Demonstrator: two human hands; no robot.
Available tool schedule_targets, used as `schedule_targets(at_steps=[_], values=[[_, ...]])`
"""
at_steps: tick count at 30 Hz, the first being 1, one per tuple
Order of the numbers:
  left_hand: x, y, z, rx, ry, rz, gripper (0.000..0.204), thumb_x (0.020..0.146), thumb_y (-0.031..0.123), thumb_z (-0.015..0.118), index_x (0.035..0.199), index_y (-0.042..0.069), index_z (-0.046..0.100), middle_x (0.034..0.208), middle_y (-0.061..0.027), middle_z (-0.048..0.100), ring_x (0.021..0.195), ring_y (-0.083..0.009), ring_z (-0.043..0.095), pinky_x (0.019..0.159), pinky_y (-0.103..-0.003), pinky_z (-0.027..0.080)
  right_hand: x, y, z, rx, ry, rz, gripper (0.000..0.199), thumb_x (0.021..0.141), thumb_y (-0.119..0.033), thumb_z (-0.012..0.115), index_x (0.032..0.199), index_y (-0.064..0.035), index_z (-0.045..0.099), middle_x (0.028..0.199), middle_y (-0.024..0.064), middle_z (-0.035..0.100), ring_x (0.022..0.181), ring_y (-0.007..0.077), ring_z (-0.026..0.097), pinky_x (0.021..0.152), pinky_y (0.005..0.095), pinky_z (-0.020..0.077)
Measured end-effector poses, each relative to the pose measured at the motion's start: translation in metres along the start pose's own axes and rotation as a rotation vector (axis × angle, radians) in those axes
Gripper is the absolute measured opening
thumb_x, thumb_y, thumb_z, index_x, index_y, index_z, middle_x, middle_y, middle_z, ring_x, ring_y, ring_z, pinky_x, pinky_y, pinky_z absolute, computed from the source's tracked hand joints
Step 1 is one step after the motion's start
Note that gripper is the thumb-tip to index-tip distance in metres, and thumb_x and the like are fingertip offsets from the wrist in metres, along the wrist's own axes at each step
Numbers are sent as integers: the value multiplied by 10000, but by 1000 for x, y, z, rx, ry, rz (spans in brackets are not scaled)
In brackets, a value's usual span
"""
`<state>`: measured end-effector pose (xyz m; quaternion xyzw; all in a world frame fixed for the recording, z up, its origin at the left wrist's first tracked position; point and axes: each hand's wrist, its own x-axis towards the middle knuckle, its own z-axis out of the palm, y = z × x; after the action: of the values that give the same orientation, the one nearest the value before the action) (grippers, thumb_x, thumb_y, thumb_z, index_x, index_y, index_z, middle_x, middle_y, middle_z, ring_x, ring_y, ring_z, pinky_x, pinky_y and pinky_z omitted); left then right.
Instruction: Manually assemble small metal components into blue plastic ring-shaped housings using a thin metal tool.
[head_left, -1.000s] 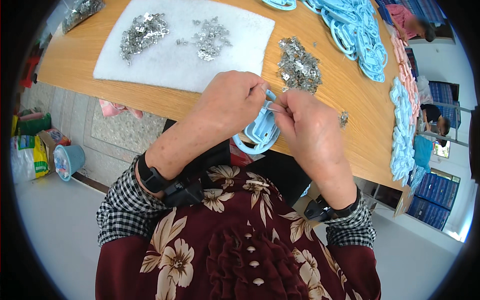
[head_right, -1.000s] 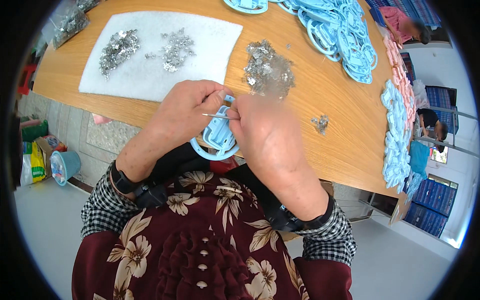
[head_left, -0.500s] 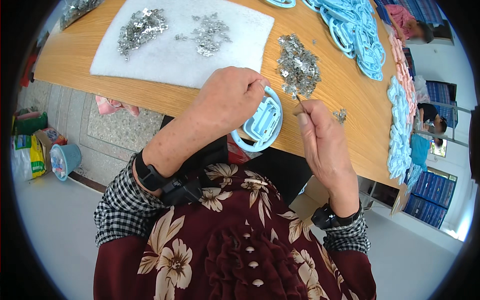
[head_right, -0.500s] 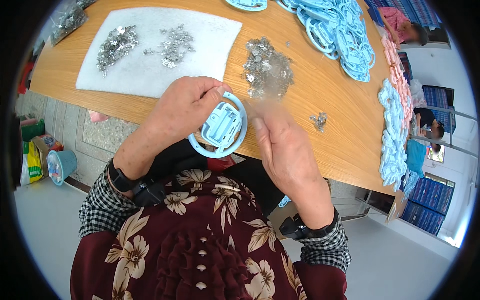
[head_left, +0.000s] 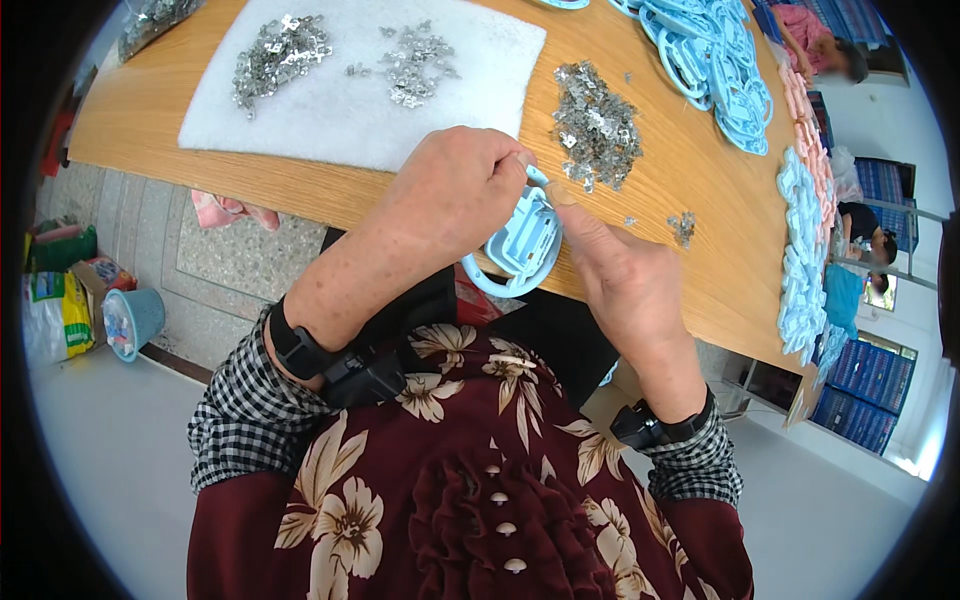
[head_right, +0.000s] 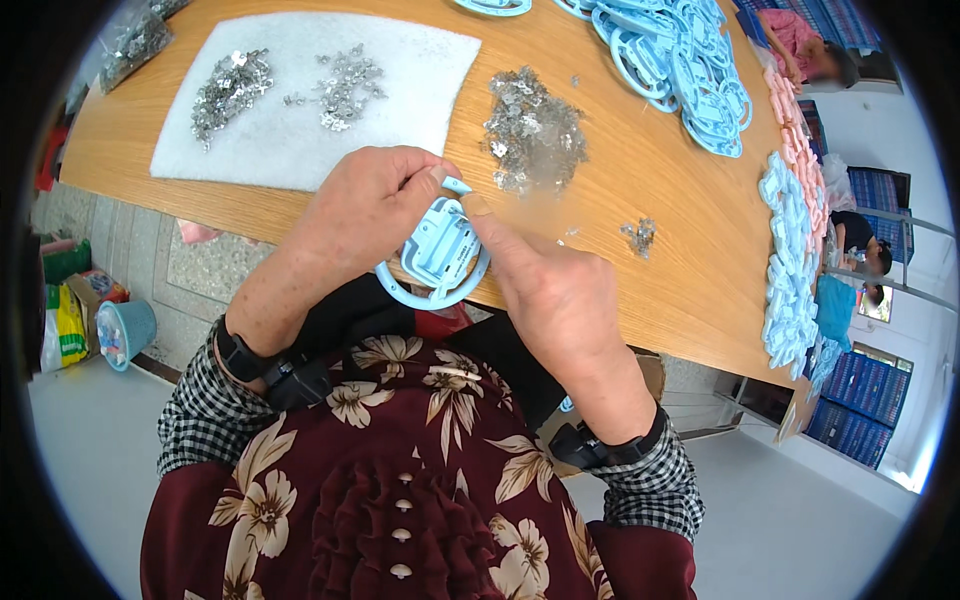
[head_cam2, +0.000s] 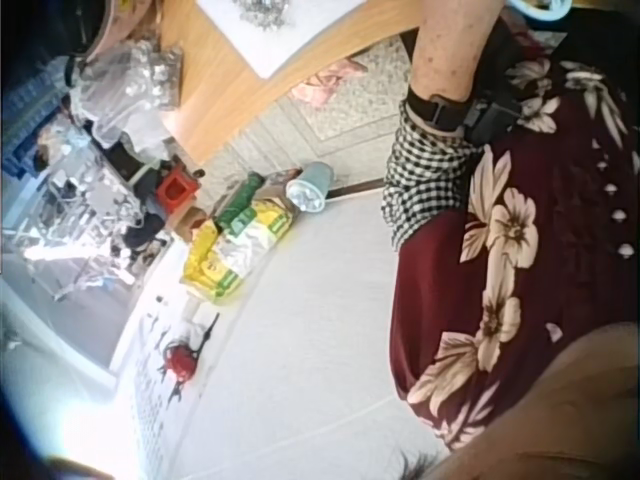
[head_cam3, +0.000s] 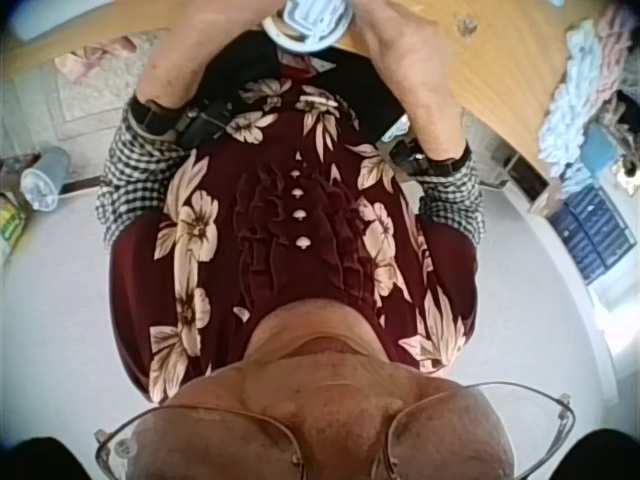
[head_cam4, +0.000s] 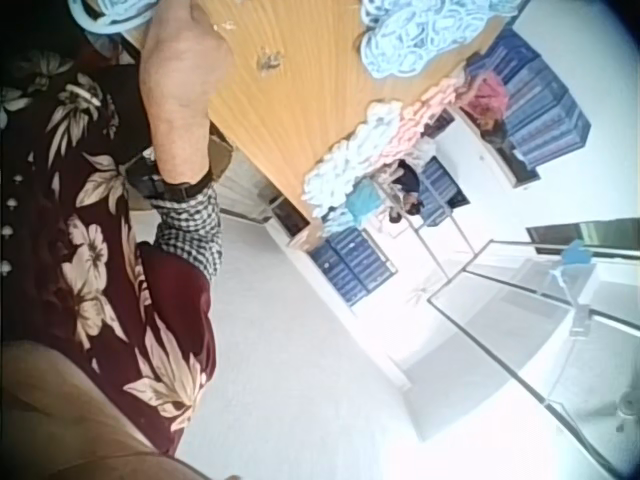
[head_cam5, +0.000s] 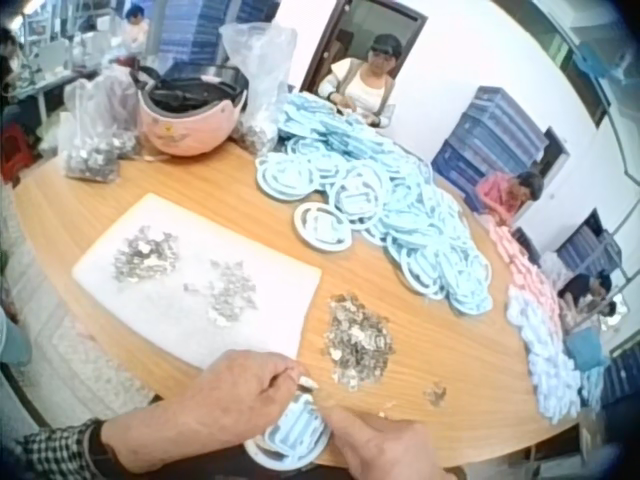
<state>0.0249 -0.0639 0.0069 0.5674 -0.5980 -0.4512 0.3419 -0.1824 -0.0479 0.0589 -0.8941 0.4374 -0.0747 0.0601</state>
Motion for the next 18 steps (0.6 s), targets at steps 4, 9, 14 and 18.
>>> schedule_targets(at_steps=[4, 9, 14, 18], values=[[1, 0, -1, 38, 7, 21, 349, 970, 244, 525, 1046, -49, 698, 810, -150, 721, 727, -190, 682, 684, -325, 530, 1, -2, -5, 60, -47, 64, 370, 861, -47, 678, 1221, -132, 673, 767, 157, 675, 662, 315, 669, 573, 389, 520], [0, 2, -1, 21, -9, 8, 344, 975, 231, 519, 1059, -53, 696, 838, -169, 726, 758, -217, 694, 707, -331, 532, 5, -3, -9, 65, -63, 50, 329, 882, -73, 659, 1204, -136, 672, 730, 169, 654, 646, 347, 655, 562, 413, 514], [-2, -1, 1, 78, 38, 60, 337, 987, 225, 511, 1066, -49, 690, 826, -183, 711, 738, -256, 685, 700, -352, 526, 11, -10, -17, 63, -121, 81, 306, 887, -77, 650, 1188, -121, 683, 728, 219, 625, 659, 383, 638, 588, 443, 511], [-3, -1, 4, 106, 60, 84, 334, 997, 229, 506, 1059, -46, 685, 803, -205, 693, 709, -290, 675, 671, -368, 517, 22, -15, -31, -43, -180, 5, 274, 896, -80, 607, 1160, -114, 674, 686, 211, 616, 657, 383, 640, 588, 453, 512]])
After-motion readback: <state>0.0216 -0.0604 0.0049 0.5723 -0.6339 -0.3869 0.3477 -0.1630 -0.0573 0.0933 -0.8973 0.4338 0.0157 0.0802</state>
